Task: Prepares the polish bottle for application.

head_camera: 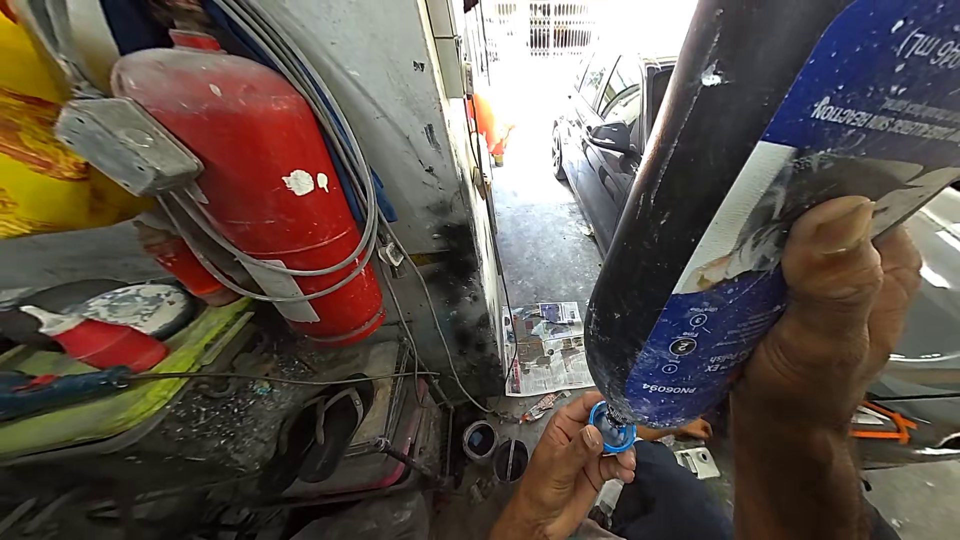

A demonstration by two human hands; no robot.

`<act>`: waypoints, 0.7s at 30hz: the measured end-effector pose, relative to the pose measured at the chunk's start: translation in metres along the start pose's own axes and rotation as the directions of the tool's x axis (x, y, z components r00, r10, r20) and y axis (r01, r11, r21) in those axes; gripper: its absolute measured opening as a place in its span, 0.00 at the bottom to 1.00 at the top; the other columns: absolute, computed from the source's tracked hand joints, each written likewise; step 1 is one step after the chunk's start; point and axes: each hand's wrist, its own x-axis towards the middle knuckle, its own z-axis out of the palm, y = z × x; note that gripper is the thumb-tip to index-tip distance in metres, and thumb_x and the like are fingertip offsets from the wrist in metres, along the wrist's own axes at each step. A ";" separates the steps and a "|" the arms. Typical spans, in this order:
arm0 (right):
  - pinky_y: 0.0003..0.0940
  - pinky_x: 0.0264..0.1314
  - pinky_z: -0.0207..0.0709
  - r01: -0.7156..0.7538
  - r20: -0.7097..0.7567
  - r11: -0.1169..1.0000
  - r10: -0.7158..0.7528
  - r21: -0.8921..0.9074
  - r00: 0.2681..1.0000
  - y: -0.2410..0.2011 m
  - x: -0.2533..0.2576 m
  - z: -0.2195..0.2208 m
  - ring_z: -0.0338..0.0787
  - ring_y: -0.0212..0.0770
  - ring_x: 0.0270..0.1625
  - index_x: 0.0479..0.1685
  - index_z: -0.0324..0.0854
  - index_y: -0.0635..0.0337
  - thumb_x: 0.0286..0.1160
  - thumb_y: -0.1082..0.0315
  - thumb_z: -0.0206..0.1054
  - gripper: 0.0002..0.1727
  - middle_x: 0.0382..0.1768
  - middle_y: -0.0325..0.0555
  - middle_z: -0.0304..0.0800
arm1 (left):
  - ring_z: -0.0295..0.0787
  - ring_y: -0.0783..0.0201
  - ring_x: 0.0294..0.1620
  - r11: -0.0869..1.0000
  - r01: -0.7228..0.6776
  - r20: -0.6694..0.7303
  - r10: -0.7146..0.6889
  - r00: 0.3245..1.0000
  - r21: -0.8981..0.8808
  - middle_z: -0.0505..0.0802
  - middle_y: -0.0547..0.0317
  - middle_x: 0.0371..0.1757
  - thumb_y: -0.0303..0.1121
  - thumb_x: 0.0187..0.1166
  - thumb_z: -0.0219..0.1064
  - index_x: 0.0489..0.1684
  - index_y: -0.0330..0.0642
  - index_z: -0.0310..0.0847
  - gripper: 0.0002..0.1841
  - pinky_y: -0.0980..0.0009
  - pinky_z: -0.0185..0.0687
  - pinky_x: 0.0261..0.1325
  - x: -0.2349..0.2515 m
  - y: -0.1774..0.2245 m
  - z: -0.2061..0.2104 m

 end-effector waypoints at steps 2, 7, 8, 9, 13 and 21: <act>0.22 0.59 0.90 0.002 -0.001 1.000 -0.002 -0.002 1.000 -0.002 -0.001 -0.001 0.93 0.23 0.53 0.64 0.72 0.50 0.84 0.54 0.67 0.18 0.48 0.23 0.91 | 0.95 0.60 0.49 1.000 0.000 -0.003 0.000 1.000 0.010 0.93 0.44 0.58 0.34 0.83 0.69 0.71 0.39 0.81 0.20 0.69 0.91 0.53 -0.002 -0.001 0.001; 0.20 0.58 0.90 0.013 -0.005 1.000 -0.013 -0.022 1.000 -0.007 -0.003 -0.003 0.92 0.22 0.53 0.64 0.72 0.50 0.84 0.54 0.66 0.18 0.48 0.22 0.91 | 0.95 0.60 0.50 1.000 0.001 0.009 -0.001 1.000 0.005 0.93 0.44 0.58 0.34 0.83 0.69 0.71 0.39 0.81 0.20 0.69 0.91 0.54 -0.006 -0.004 0.003; 0.20 0.58 0.90 0.012 -0.007 1.000 -0.012 -0.022 1.000 -0.008 -0.004 -0.003 0.92 0.22 0.53 0.64 0.72 0.49 0.84 0.54 0.66 0.18 0.48 0.22 0.91 | 0.95 0.59 0.50 1.000 0.002 0.014 -0.002 1.000 0.000 0.93 0.44 0.58 0.34 0.83 0.69 0.71 0.38 0.81 0.20 0.69 0.91 0.55 -0.006 -0.005 0.003; 0.20 0.58 0.90 0.010 -0.010 1.000 -0.011 -0.025 1.000 -0.010 -0.004 -0.003 0.92 0.22 0.53 0.64 0.72 0.49 0.84 0.54 0.66 0.17 0.47 0.21 0.91 | 0.95 0.59 0.50 1.000 0.002 0.018 -0.002 1.000 -0.002 0.93 0.44 0.58 0.34 0.84 0.68 0.71 0.38 0.81 0.20 0.69 0.91 0.55 -0.007 -0.005 0.004; 0.20 0.58 0.90 0.012 -0.013 1.000 -0.012 -0.001 1.000 -0.013 -0.007 -0.003 0.92 0.22 0.53 0.63 0.72 0.49 0.84 0.54 0.66 0.17 0.48 0.22 0.91 | 0.95 0.60 0.50 1.000 0.002 0.016 -0.002 1.000 0.015 0.93 0.45 0.59 0.34 0.83 0.69 0.71 0.39 0.81 0.20 0.69 0.91 0.54 -0.010 -0.006 0.006; 0.21 0.61 0.89 0.028 -0.011 0.999 -0.028 -0.018 1.000 -0.018 -0.011 -0.003 0.92 0.22 0.54 0.63 0.72 0.50 0.84 0.54 0.66 0.17 0.48 0.21 0.91 | 0.95 0.59 0.50 1.000 -0.003 0.008 0.003 1.000 0.007 0.93 0.45 0.58 0.33 0.83 0.69 0.71 0.40 0.82 0.19 0.68 0.91 0.55 -0.016 -0.011 0.009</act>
